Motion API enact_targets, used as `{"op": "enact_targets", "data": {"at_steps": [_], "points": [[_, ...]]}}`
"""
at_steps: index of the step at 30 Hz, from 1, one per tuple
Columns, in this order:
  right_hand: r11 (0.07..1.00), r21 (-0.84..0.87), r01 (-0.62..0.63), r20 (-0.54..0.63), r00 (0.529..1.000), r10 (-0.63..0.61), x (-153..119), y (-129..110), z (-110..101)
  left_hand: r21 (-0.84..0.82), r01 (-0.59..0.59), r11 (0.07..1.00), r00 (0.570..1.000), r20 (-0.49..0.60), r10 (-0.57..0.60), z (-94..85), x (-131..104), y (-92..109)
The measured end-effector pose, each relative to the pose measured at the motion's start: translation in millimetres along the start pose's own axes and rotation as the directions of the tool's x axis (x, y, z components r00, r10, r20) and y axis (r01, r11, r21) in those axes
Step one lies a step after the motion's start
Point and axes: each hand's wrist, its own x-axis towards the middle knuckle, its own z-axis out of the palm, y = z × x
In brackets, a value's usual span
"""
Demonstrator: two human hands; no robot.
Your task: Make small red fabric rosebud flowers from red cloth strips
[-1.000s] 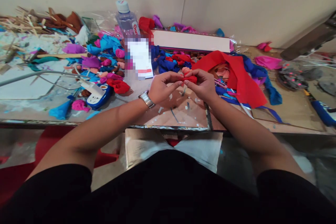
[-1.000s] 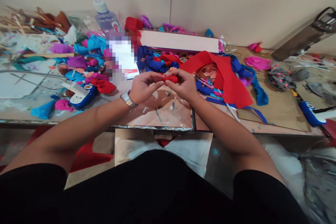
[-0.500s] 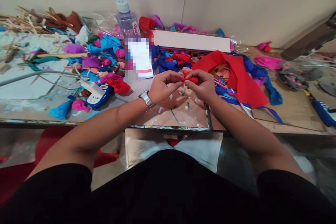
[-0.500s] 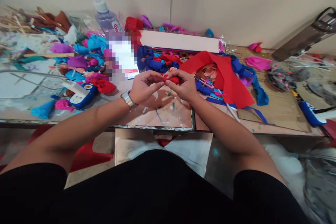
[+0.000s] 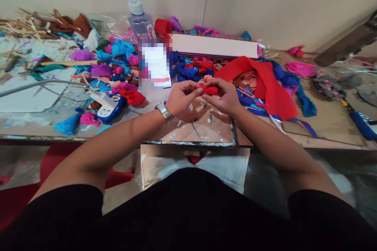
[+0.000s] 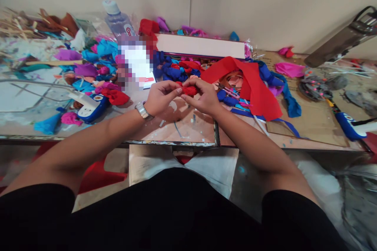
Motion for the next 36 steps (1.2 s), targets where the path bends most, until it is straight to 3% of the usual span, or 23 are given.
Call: {"op": "enact_targets", "data": {"at_steps": [11,14,17,20,24,29,36], "points": [[0.997,-0.037,-0.068,-0.039,0.997,0.067,-3,4,2,-0.134,0.12,0.984,0.993,0.034,-0.116,2.2,2,1],[0.992,0.042,-0.121,0.001,0.993,0.121,-3,7,2,-0.191,0.2,0.961,0.979,0.012,-0.202,1.2,3,-1],[0.979,0.103,-0.177,0.032,0.984,0.175,-2,9,0,-0.305,0.333,0.892,0.937,0.002,-0.349,0.5,6,-2],[0.999,0.013,-0.043,0.071,0.997,0.042,1,9,-3,-0.386,0.447,0.807,0.88,0.03,-0.474,0.0,9,-4],[0.978,-0.143,0.154,0.152,0.98,-0.132,5,11,-6,-0.394,0.517,0.76,0.84,0.063,-0.539,-0.2,9,-5],[0.975,-0.165,0.151,0.153,0.98,-0.126,6,11,-6,-0.372,0.543,0.753,0.836,0.156,-0.526,-2.5,8,-9],[0.976,-0.167,0.141,0.065,0.989,-0.132,8,8,-7,-0.39,0.542,0.744,0.838,0.192,-0.511,-5.8,9,-11]]}}
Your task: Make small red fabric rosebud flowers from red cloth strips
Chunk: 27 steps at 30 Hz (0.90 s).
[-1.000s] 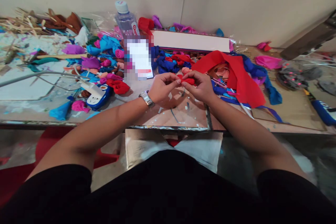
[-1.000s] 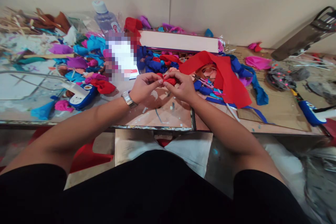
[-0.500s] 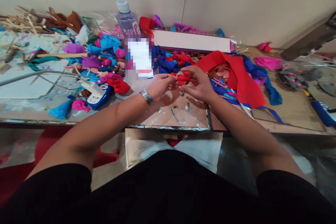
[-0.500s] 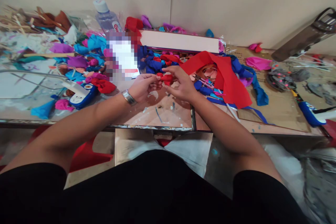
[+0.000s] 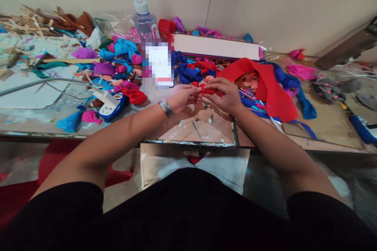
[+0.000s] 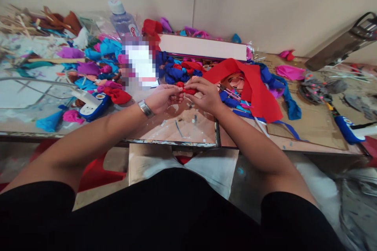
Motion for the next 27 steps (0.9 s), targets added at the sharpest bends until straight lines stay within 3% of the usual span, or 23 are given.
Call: {"op": "enact_targets", "data": {"at_steps": [8,13,16,22,27], "points": [[0.996,0.06,-0.071,0.004,0.998,0.07,-1,3,1,-0.038,0.016,0.999,1.0,-0.021,-0.016,3.9,0,-1],[0.953,0.264,-0.147,0.036,0.989,0.143,-11,10,15,-0.12,0.062,0.991,0.997,-0.047,-0.068,9.4,-2,0],[0.913,0.355,-0.201,0.038,0.979,0.2,-14,10,21,-0.157,0.068,0.985,0.998,0.004,-0.069,13.3,-7,2],[0.941,0.275,-0.196,-0.036,0.976,0.214,-10,3,20,-0.164,0.064,0.984,0.995,0.082,-0.051,21.9,-16,5],[0.917,0.339,-0.21,-0.056,0.968,0.243,-9,-5,19,-0.24,0.104,0.965,0.983,0.173,-0.063,26.8,-20,7]]}}
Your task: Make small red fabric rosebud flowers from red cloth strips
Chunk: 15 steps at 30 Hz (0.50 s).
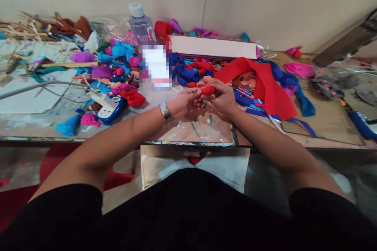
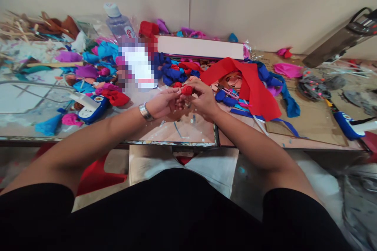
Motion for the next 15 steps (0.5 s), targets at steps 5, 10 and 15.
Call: {"op": "enact_targets", "data": {"at_steps": [5,10,15], "points": [[0.998,0.028,-0.057,-0.032,0.998,0.058,-2,-9,3,-0.024,0.032,0.999,0.995,0.091,-0.03,-2.6,-1,-1],[0.997,-0.015,-0.074,-0.064,0.995,0.073,-2,-8,3,0.033,0.021,0.999,0.997,0.076,-0.024,-7.8,1,-8],[0.992,-0.106,-0.065,-0.115,0.992,0.053,2,-10,-1,0.179,-0.135,0.974,0.987,0.109,0.117,-11.5,7,-13]]}}
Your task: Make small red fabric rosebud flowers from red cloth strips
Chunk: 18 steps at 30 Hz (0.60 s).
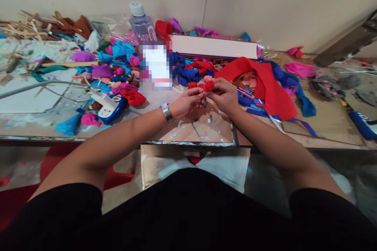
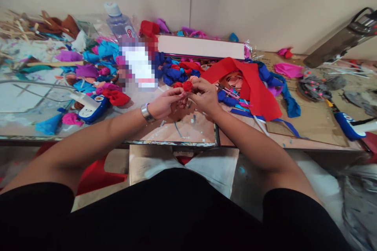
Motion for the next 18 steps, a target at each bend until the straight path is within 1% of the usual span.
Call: {"op": "enact_targets", "data": {"at_steps": [2,4,6,8,11,15,18], "points": [[1.0,-0.013,-0.004,-0.016,1.0,0.004,1,-1,-1,0.113,-0.072,0.991,0.997,0.032,0.069,-1.9,2,-1],[1.0,-0.022,-0.015,-0.015,1.0,0.015,1,-1,-1,0.239,-0.132,0.962,0.991,0.054,0.123,-3.7,3,-2],[1.0,-0.021,-0.02,0.01,1.0,0.021,1,1,0,0.347,-0.184,0.92,0.983,0.061,0.173,-5.2,3,-3],[1.0,-0.004,-0.019,0.05,0.999,0.019,1,3,1,0.418,-0.223,0.881,0.975,0.074,0.212,-6.7,3,-4],[1.0,0.012,-0.02,0.102,0.995,0.018,0,6,2,0.455,-0.228,0.861,0.973,0.087,0.212,-9.1,3,-6],[1.0,0.009,-0.029,0.127,0.991,0.027,-1,8,1,0.465,-0.223,0.857,0.974,0.074,0.214,-11.7,5,-8],[0.998,0.05,-0.042,0.142,0.989,0.034,-2,8,1,0.468,-0.228,0.854,0.972,0.067,0.224,-11.5,5,-7]]}}
